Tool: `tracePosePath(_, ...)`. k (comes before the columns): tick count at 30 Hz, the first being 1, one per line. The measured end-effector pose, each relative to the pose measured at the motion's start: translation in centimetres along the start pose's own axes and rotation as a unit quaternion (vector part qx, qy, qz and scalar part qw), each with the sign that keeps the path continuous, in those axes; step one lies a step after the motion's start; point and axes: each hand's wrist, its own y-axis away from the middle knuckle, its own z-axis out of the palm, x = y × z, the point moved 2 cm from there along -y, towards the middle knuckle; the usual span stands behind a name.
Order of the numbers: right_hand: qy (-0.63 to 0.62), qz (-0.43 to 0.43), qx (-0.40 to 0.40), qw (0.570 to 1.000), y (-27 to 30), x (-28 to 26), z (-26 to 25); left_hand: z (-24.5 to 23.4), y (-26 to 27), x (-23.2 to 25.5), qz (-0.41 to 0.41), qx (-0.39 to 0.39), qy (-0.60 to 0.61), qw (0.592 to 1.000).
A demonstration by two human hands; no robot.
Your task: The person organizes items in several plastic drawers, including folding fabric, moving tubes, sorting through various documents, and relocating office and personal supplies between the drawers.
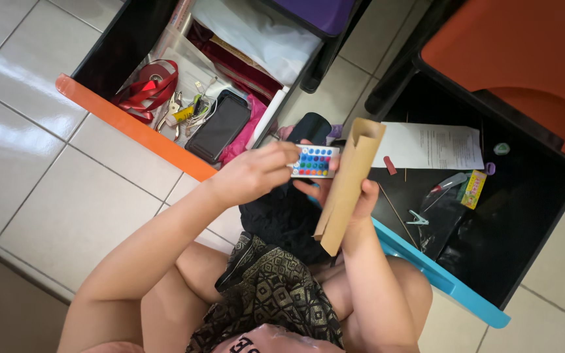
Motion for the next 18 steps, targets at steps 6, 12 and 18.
tracePosePath(6,0.06,-0.034,0.097,0.993,0.0,1.2,-2.4,2.2,-1.2,2.5,-0.366,0.101,0.084,0.921)
tracePosePath(12,0.091,-0.107,0.091,0.986,0.7,1.2,-2.9,6.2,-2.9,5.0,-0.369,0.032,0.175,0.912)
tracePosePath(18,0.147,-0.08,0.08,0.983,0.9,1.7,-2.9,6.0,-1.7,4.5,-0.257,0.04,-0.211,0.942)
